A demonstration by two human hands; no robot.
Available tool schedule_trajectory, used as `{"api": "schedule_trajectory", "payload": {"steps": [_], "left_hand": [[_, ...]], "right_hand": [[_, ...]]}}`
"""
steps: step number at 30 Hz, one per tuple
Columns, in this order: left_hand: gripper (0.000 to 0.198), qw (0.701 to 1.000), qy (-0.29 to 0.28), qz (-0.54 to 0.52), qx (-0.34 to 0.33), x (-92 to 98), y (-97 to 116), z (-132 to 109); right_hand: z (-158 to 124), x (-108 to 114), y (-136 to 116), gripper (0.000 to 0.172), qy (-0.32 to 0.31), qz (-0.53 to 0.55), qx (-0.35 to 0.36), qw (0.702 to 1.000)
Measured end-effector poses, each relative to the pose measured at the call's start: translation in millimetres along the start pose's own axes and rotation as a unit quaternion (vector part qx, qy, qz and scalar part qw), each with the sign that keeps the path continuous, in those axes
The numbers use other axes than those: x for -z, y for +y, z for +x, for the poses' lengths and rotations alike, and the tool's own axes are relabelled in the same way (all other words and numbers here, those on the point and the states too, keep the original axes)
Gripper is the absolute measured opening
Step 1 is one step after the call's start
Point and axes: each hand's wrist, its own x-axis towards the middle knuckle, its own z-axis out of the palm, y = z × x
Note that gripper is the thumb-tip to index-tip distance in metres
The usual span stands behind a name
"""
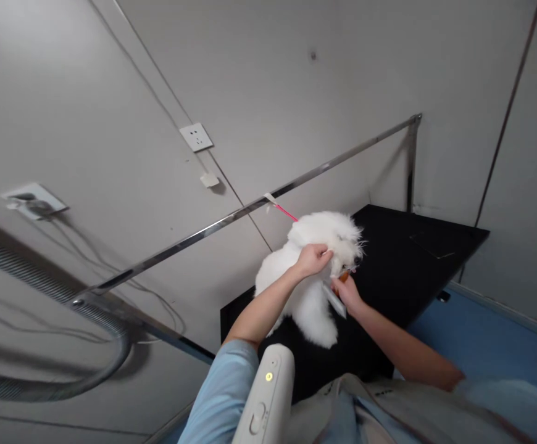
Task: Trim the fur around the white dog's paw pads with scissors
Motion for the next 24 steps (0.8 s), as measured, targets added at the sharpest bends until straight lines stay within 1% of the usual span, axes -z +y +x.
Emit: {"api": "schedule_trajectory", "payload": {"steps": [1, 3, 5, 6, 7, 8, 9, 10, 11, 12, 13, 14, 15, 16, 17, 19, 20, 22, 23, 24], "left_hand": [[0.037, 1.0, -0.012, 0.018, -0.005, -3.3, 2, 2], [0.039, 0.998, -0.04, 0.049, -0.023, -1.2, 5, 9], [0.038, 0.994, -0.059, 0.06, -0.07, 12.1, 5, 23], [0.036, 0.991, -0.061, 0.061, -0.102, 21.2, 4, 33], [0.032, 0.988, -0.053, 0.059, -0.133, 30.4, 3, 44], [0.034, 0.987, -0.032, 0.054, -0.15, 38.2, 2, 58], [0.054, 0.986, -0.032, 0.052, -0.158, 43.8, 1, 72], [0.074, 0.985, -0.051, 0.046, -0.159, 46.6, 0, 85], [0.085, 0.985, -0.076, 0.032, -0.154, 46.7, -1, 97], [0.085, 0.984, -0.101, 0.007, -0.144, 44.7, -2, 106], [0.077, 0.984, -0.119, -0.025, -0.129, 41.7, -3, 112], [0.067, 0.985, -0.119, -0.061, -0.112, 38.7, -5, 114], [0.062, 0.985, -0.101, -0.096, -0.097, 36.5, -9, 111], [0.062, 0.987, -0.065, -0.123, -0.087, 35.5, -13, 104], [0.067, 0.987, -0.013, -0.137, -0.085, 35.5, -20, 93], [0.075, 0.984, 0.085, -0.113, -0.108, 35.5, -36, 59], [0.08, 0.983, 0.112, -0.078, -0.127, 33.7, -45, 39], [0.09, 0.982, 0.116, 0.024, -0.15, 24.0, -61, -1], [0.091, 0.981, 0.107, 0.086, -0.139, 16.5, -66, -18], [0.086, 0.978, 0.102, 0.138, -0.122, 8.4, -69, -30]], "right_hand": [[13, 7, 0, 0.04, 0.044, 0.012, 0.0, 0.999], [42, 23, -3, 0.041, 0.1, -0.006, 0.012, 0.995], [66, 44, -12, 0.037, 0.13, -0.018, 0.026, 0.991], [76, 54, -18, 0.035, 0.134, -0.025, 0.035, 0.99], [85, 64, -25, 0.033, 0.13, -0.032, 0.046, 0.99], [91, 72, -31, 0.031, 0.117, -0.039, 0.059, 0.991], [97, 78, -38, 0.028, 0.096, -0.047, 0.073, 0.992], [102, 81, -44, 0.026, 0.071, -0.055, 0.085, 0.992], [105, 81, -48, 0.024, 0.045, -0.063, 0.096, 0.992], [108, 79, -52, 0.023, 0.022, -0.07, 0.105, 0.992], [110, 75, -55, 0.024, 0.005, -0.076, 0.111, 0.991], [112, 70, -56, 0.024, -0.006, -0.08, 0.116, 0.99], [113, 65, -56, 0.026, -0.01, -0.08, 0.119, 0.99], [115, 60, -54, 0.027, -0.009, -0.077, 0.12, 0.99], [116, 55, -52, 0.028, -0.006, -0.072, 0.119, 0.99], [117, 46, -45, 0.03, -0.004, -0.056, 0.111, 0.992], [116, 43, -41, 0.029, -0.009, -0.047, 0.105, 0.993], [114, 36, -34, 0.027, -0.023, -0.025, 0.09, 0.995], [112, 34, -31, 0.026, -0.029, -0.014, 0.083, 0.996], [110, 32, -29, 0.025, -0.032, -0.003, 0.075, 0.997]]}}
